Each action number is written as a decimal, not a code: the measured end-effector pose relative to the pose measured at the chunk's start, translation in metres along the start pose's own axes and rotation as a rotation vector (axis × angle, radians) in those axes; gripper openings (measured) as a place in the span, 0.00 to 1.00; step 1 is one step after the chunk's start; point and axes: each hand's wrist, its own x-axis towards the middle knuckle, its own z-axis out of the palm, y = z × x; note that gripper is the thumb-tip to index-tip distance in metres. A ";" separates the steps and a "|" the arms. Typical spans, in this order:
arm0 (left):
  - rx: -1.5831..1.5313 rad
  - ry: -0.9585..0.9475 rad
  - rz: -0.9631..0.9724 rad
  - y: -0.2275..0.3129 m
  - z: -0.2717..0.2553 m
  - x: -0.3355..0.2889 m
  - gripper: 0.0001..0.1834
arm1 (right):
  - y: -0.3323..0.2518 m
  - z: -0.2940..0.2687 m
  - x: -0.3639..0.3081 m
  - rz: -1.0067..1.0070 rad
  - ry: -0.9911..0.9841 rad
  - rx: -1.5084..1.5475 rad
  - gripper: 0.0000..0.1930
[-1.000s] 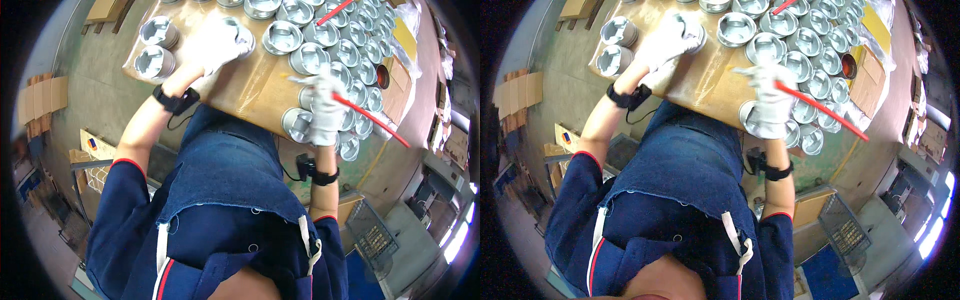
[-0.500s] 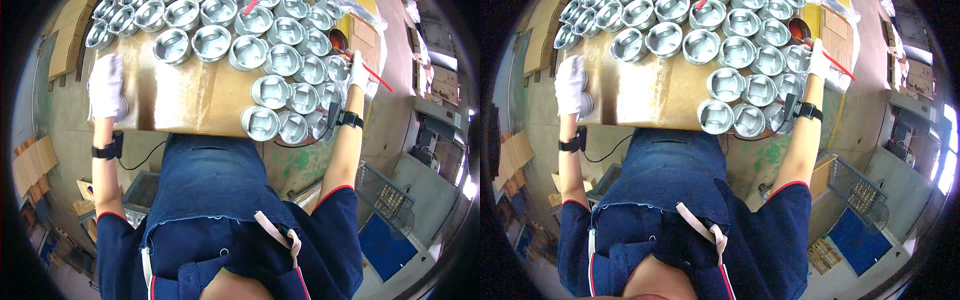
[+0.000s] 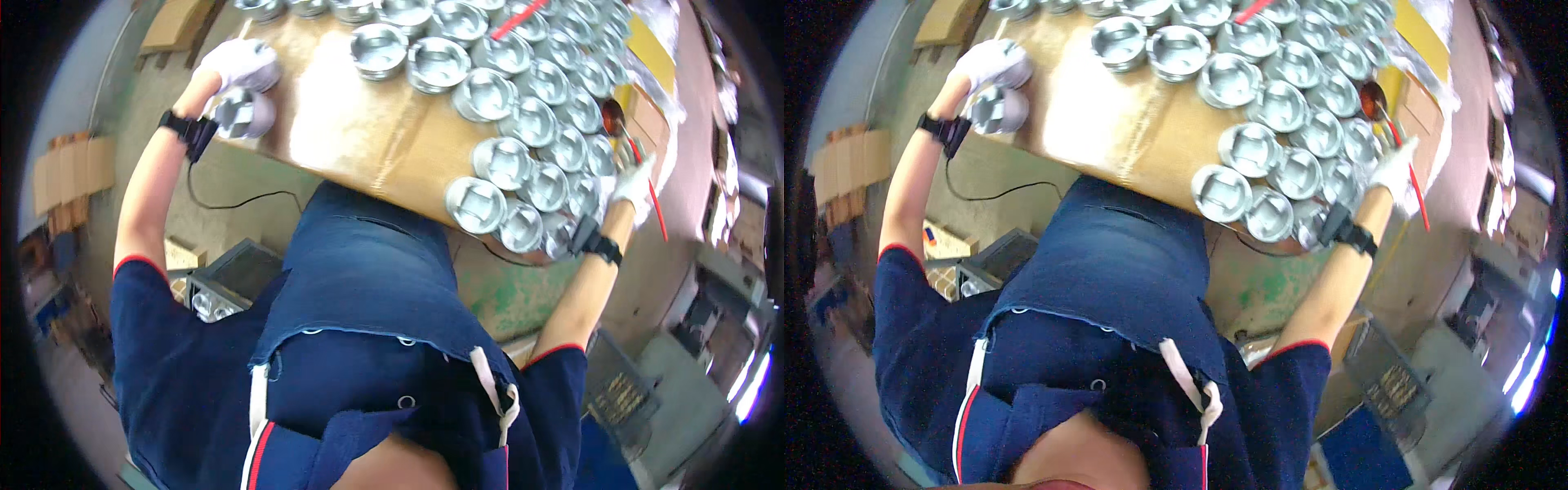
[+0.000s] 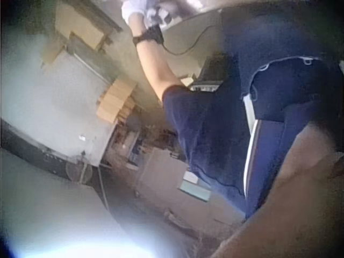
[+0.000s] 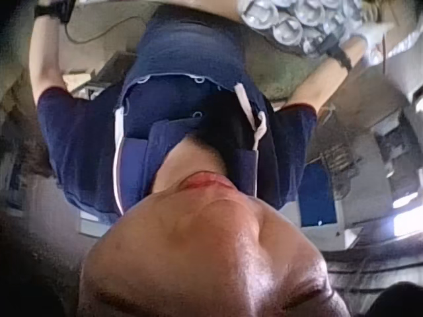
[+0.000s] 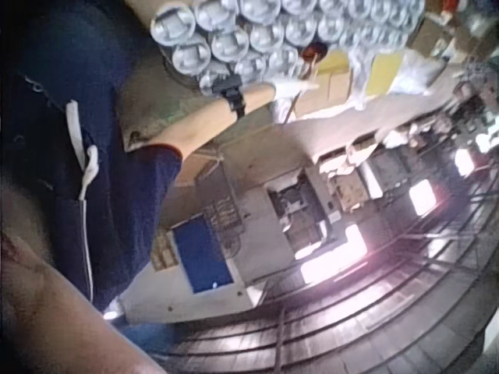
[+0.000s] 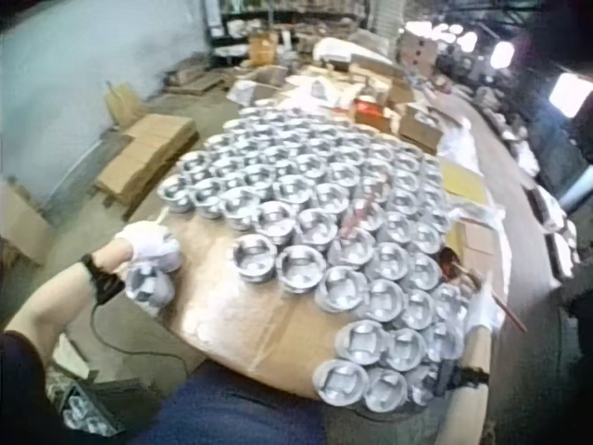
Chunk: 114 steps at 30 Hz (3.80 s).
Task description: The person applies a liquid coating to the grooves of metal pistons using a small brush.
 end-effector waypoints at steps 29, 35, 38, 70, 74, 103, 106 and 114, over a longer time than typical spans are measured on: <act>-1.592 0.139 -0.077 0.134 0.056 -0.147 0.30 | -0.008 0.261 -0.255 0.008 -0.578 0.066 0.21; -1.200 0.008 0.168 0.123 0.037 -0.129 0.18 | -0.019 0.277 -0.245 -0.106 -0.759 0.026 0.14; -0.683 0.169 0.131 0.126 0.049 -0.119 0.18 | -0.012 0.281 -0.272 -0.407 -0.841 -0.333 0.15; -0.052 0.159 -0.205 0.034 0.073 -0.106 0.28 | 0.043 -0.009 0.048 -0.100 0.214 -0.389 0.21; 0.104 0.133 -0.191 0.034 0.068 -0.093 0.33 | 0.023 -0.006 0.036 -0.070 0.176 -0.282 0.26; -1.678 0.159 -0.039 0.148 0.086 -0.157 0.27 | -0.011 0.249 -0.290 -0.127 -0.557 0.022 0.17; -1.635 0.194 -0.058 0.136 0.069 -0.160 0.27 | -0.014 0.259 -0.274 -0.263 -0.567 -0.184 0.23; -0.999 0.136 0.048 0.115 0.045 -0.154 0.20 | -0.028 0.292 -0.267 -0.226 -0.877 -0.027 0.16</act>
